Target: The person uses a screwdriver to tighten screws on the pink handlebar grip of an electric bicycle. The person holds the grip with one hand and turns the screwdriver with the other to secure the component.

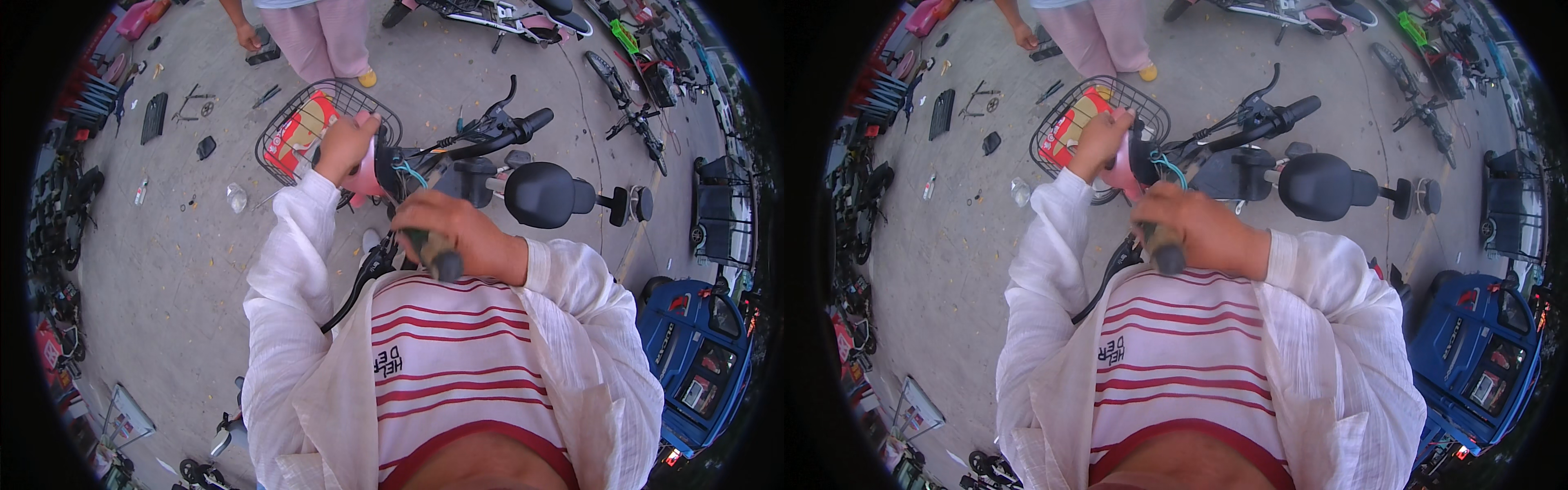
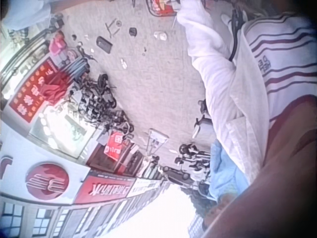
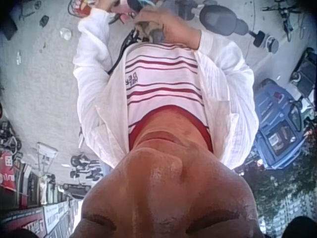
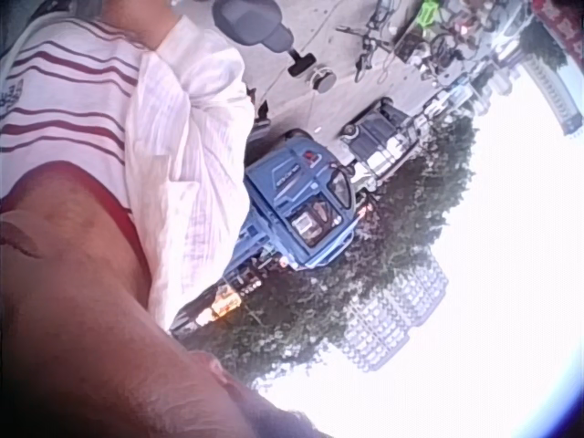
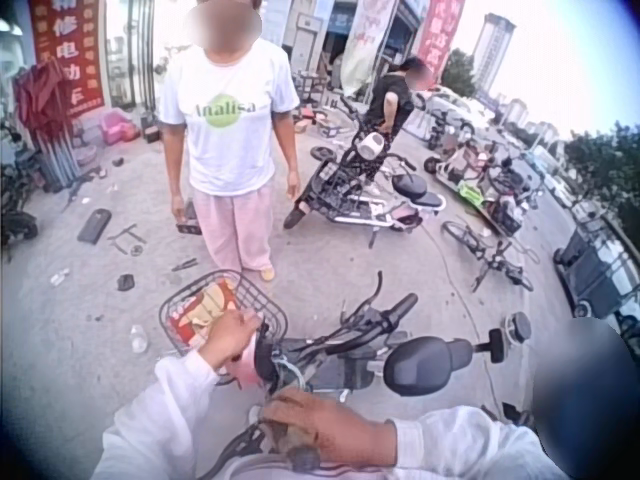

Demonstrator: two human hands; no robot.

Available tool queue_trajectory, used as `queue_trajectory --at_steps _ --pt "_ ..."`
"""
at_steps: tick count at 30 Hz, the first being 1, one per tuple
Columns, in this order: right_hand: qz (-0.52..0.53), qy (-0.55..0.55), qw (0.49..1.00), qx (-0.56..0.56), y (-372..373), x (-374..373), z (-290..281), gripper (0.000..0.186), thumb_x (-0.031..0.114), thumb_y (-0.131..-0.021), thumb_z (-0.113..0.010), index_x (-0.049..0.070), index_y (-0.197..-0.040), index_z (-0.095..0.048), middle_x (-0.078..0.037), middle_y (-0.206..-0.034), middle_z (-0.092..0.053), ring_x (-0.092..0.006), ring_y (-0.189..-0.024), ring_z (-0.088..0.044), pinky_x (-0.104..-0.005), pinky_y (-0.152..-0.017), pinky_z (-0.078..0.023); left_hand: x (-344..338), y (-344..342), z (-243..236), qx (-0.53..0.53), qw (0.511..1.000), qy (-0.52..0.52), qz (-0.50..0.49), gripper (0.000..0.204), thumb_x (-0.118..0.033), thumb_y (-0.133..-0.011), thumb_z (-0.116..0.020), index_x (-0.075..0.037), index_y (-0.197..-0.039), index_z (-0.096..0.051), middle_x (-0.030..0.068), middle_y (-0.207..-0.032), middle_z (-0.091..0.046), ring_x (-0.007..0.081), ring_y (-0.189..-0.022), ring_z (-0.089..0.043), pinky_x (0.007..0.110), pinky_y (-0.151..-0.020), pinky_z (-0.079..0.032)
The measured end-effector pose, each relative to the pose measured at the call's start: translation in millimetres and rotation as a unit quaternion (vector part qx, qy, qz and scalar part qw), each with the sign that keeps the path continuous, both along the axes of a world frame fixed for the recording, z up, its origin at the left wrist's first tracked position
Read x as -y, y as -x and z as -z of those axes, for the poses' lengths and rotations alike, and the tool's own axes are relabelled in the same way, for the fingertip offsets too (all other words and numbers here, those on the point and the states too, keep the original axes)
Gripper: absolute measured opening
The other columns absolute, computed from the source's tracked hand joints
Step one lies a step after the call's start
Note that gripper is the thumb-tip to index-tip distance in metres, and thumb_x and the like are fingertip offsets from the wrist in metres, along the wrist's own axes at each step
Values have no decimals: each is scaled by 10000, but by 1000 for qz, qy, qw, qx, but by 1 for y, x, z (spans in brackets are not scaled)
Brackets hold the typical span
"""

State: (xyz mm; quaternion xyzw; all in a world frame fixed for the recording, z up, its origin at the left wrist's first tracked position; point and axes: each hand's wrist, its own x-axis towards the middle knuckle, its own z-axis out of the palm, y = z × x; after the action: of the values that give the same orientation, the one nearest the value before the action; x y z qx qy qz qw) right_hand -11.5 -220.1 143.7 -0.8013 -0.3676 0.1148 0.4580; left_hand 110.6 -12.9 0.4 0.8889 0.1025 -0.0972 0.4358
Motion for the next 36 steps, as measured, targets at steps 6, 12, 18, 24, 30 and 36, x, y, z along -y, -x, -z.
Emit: queue_trajectory --at_steps 6,12,18,24,30,36 --pt "89 -113 984 -101 -13 20 27 178 53 -897 -653 22 -1071 -677 -108 -979 -698 -220 -907 -688 -331 -824 -539 -2 2 9 15 1000 7 -6 619 -535 -887 -558 72 -922 -676 299 -903 -681 451 -915 -661 486 -813 -492" --pt "169 -189 928 -273 -7 24 39 170 46 -931 -604 -7 -1078 -671 -103 -1020 -695 -186 -938 -682 -312 -854 -537 -6 1 22 19 997 69 -12 593 -502 -892 -572 82 -911 -676 281 -884 -686 430 -885 -670 455 -791 -495" --pt "-116 6 991 -64 -7 16 13 369 34 -722 -723 76 -1082 -652 -184 -1173 -613 -366 -1008 -646 -394 -861 -535 -20 5 35 -28 990 130 -54 567 -410 -915 -605 155 -959 -642 270 -933 -701 321 -885 -696 395 -786 -503" --pt "-300 233 924 36 -25 -16 -11 317 80 -676 -733 53 -979 -643 -147 -1054 -576 -351 -1021 -618 -443 -792 -552 -27 10 27 -74 970 215 -87 494 -352 -947 -592 136 -1024 -620 143 -876 -681 183 -773 -642 325 -643 -478" --pt "-376 250 888 90 -39 -15 -18 313 112 -708 -721 42 -1007 -661 -134 -1061 -583 -331 -1013 -624 -422 -796 -554 -37 21 28 -87 930 343 -98 451 -453 -977 -570 -16 -882 -624 16 -660 -575 92 -494 -493 257 -426 -352" --pt "-331 90 939 11 -58 -5 -8 289 135 -787 -696 27 -1055 -682 -151 -1048 -645 -314 -975 -645 -373 -825 -542 -42 25 20 -109 925 358 -72 422 -346 -969 -580 60 -1076 -623 31 -809 -626 114 -661 -564 274 -532 -423"
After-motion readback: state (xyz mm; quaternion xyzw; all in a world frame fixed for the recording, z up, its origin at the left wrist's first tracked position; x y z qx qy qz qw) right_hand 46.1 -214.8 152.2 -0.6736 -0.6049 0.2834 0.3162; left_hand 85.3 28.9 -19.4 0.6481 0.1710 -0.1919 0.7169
